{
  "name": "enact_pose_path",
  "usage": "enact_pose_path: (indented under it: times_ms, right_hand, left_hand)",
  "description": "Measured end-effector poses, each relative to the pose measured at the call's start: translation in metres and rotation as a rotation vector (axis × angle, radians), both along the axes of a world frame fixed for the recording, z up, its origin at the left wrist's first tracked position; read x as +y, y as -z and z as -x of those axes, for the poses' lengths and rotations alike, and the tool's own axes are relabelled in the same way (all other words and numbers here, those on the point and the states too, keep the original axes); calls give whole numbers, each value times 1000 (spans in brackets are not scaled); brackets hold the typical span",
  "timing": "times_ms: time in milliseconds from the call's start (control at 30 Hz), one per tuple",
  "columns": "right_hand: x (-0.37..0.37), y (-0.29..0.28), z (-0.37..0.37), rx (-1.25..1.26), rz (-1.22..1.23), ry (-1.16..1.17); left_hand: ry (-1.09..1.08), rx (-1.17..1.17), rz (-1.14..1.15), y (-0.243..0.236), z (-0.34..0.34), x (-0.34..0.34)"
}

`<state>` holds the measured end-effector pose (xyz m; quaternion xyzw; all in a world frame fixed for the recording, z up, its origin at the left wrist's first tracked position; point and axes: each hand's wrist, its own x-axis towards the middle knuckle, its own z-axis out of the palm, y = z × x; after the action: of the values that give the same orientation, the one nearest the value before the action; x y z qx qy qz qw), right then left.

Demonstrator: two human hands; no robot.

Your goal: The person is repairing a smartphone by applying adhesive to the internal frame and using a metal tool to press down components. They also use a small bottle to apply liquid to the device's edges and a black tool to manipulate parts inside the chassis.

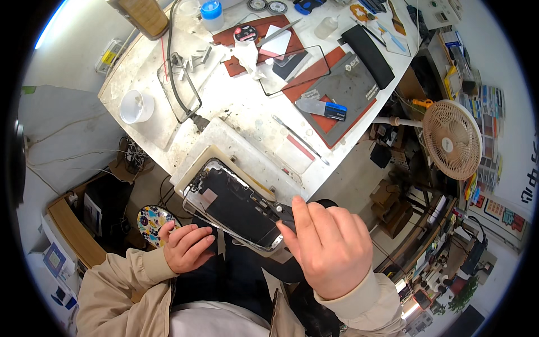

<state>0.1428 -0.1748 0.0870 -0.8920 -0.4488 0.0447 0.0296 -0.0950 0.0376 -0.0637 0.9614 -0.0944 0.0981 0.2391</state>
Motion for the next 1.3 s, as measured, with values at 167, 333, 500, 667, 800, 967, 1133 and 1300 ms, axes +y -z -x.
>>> enact_pose_path:
  times_ms: [167, 333, 500, 667, 800, 967, 1133, 1300]
  right_hand:
    - [-4, 1, -6, 127, -30, 44]
    - [-2, 1, -5, 32, -29, 1]
    - [-6, 4, -11, 132, -71, 29]
    - [-7, 3, -17, 184, -68, 21]
    - [-6, -1, -22, 229, -81, 35]
    - [-6, 0, -18, 192, -98, 38]
    - [-12, -3, -18, 208, -128, 58]
    - [-24, 15, -7, 467, -384, 354]
  left_hand:
    - [19, 9, 18, 1, 0, 0]
    - [7, 9, 25, 4, 1, 0]
    - [1, -58, 23, -1, -2, 3]
    - [-36, -141, -6, -11, -16, 13]
    - [-44, -180, 26, -15, -18, 9]
    - [-35, -290, 25, -31, -35, 17]
    - [38, -304, 14, -79, -86, 31]
    - [103, -192, 44, -119, -146, 36]
